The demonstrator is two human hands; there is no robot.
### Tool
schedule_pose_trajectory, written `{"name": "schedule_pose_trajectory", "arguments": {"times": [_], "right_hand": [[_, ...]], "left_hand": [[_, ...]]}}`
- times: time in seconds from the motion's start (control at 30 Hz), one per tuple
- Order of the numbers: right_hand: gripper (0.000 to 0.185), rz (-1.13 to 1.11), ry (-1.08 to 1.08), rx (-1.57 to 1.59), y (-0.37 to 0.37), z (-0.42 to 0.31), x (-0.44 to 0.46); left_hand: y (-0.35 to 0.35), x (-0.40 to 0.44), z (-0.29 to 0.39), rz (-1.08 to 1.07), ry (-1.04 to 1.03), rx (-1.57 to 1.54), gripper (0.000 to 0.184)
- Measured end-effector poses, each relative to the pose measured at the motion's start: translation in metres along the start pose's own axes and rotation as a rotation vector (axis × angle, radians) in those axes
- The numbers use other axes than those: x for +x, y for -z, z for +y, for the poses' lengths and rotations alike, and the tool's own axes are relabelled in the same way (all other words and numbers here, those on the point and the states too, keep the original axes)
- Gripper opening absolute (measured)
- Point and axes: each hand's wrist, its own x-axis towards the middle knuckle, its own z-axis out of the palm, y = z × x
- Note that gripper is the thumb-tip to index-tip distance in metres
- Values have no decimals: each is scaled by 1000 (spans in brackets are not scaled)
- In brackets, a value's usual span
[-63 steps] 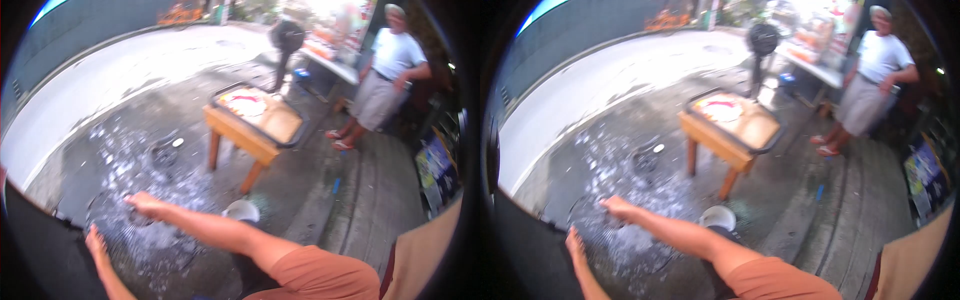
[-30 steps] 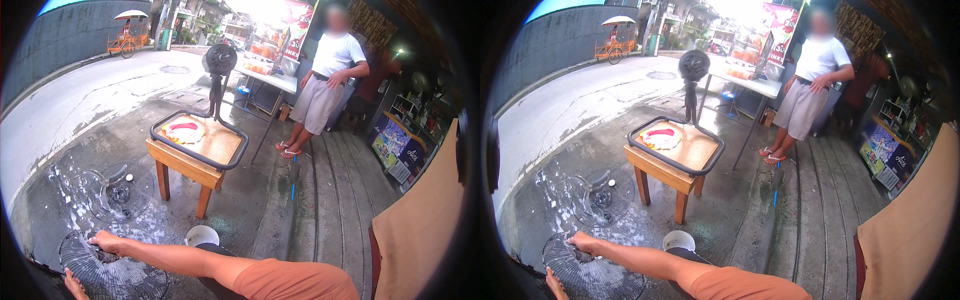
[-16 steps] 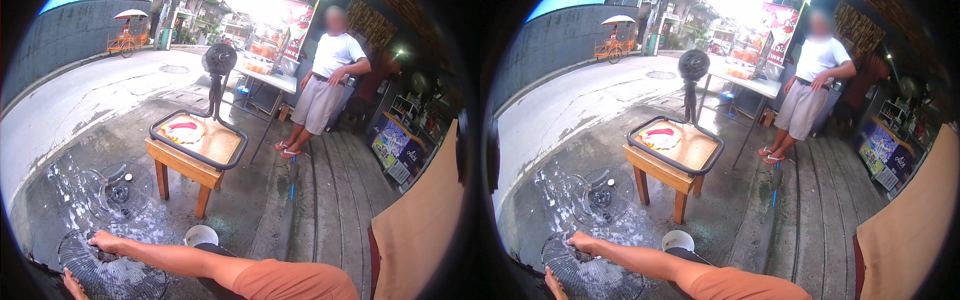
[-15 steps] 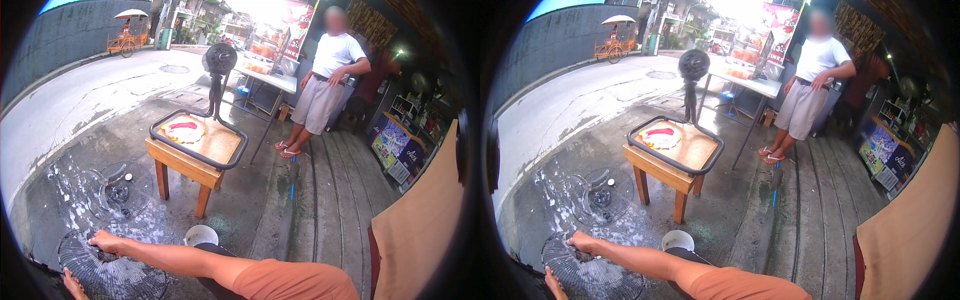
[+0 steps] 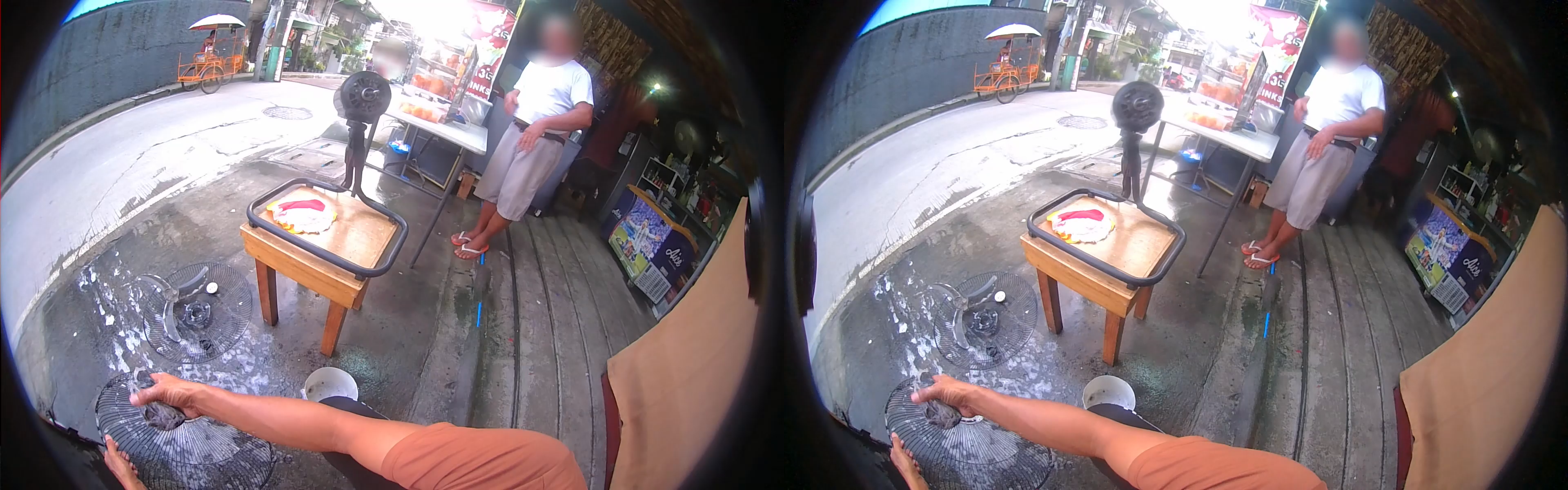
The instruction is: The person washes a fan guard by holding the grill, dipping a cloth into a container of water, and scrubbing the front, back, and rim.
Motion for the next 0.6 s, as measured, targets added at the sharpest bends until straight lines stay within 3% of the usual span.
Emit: {"name": "schedule_pose_trajectory", "arguments": {"times": [0.07, 0.17, 0.27, 0.37, 0.47, 0.6], "right_hand": [[81, -13, 30, -149, 9, 14, 20], [48, -132, -73, -104, 16, 4, 21], [21, -103, -81, -170, 29, 10, 41], [17, -25, -14, -121, 23, -1, 21], [19, -66, 15, -88, 25, -1, 22], [18, -23, -16, -59, 18, -10, 8]], "left_hand": [[0, 51, -40, 24, 17, 60, 77], [-4, 45, -38, 24, -56, 55, 74], [-6, 45, -36, -2, -50, 26, 61], [-6, 48, -39, 24, -39, 25, 60], [-3, 47, -40, -29, -68, 8, 78], [-3, 57, -48, 3, -64, 10, 83]]}}
